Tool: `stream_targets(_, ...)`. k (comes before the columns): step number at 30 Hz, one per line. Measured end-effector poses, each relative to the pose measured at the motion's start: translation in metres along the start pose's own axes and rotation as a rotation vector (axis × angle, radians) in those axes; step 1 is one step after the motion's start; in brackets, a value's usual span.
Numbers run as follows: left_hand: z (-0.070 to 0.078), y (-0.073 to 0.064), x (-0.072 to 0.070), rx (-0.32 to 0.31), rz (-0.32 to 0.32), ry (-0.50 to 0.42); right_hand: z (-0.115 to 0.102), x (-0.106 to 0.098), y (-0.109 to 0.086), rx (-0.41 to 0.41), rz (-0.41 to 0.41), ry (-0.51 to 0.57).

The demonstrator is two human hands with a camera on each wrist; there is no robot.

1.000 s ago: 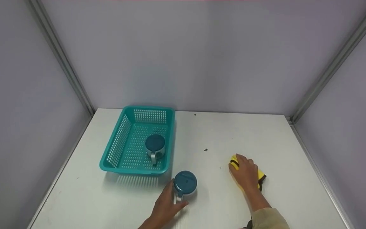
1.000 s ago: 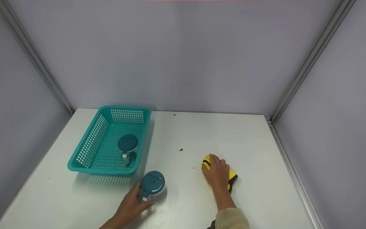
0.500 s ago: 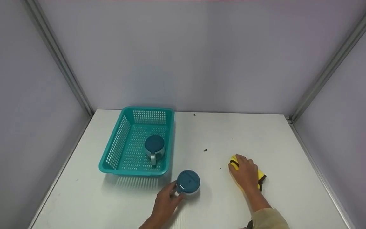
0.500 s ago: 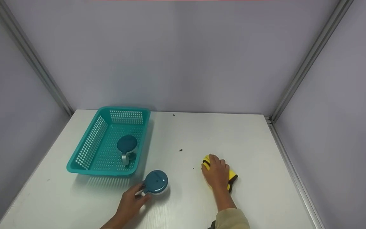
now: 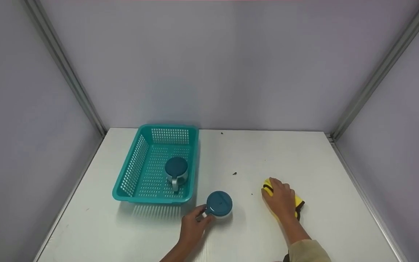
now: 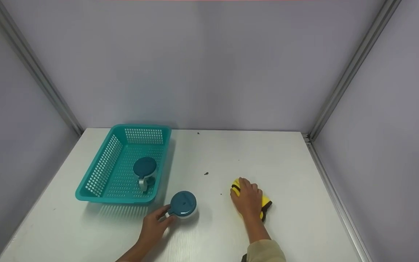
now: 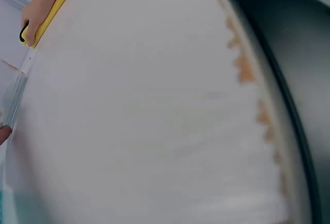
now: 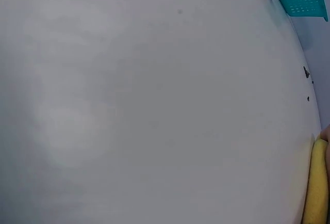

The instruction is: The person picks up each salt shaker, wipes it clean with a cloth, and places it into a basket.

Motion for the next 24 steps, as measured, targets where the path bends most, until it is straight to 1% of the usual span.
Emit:
stream_targets(4, -0.002, 0.006, 0.002, -0.014, 0.024, -0.047, 0.000, 0.000, 0.000, -0.001, 0.009, -0.005)
stream_targets(9, -0.009, 0.014, 0.008, -0.054, 0.032, -0.171, 0.000, 0.000, -0.001, -0.010, 0.031, -0.012)
stream_targets(13, -0.015, 0.016, 0.015, -0.133, 0.031, -0.262, 0.001, 0.002, -0.002, -0.011, 0.026, -0.018)
stream_targets(16, -0.017, 0.017, 0.020, -0.167, 0.038, -0.315, 0.001, 0.003, -0.002, -0.011, 0.019, -0.017)
stream_targets(19, -0.016, 0.019, 0.023, -0.157, 0.064, -0.363, 0.001, 0.003, -0.001, -0.010, 0.016, -0.014)
stream_targets(21, -0.017, 0.020, 0.025, -0.169, 0.086, -0.406, 0.001, 0.003, 0.000, -0.009, 0.011, -0.014)
stream_targets(24, -0.016, 0.021, 0.028, -0.191, 0.116, -0.437, 0.002, 0.003, 0.001, -0.001, 0.004, -0.019)
Point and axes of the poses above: each hand's wrist, its own y-axis towards the middle knuckle, its own x-axis out of the palm, z = x × y, the point moved 4 cm from there along y, towards the middle knuckle, and after that the axes turned 2 degrees about x, right-handed, at the moved point
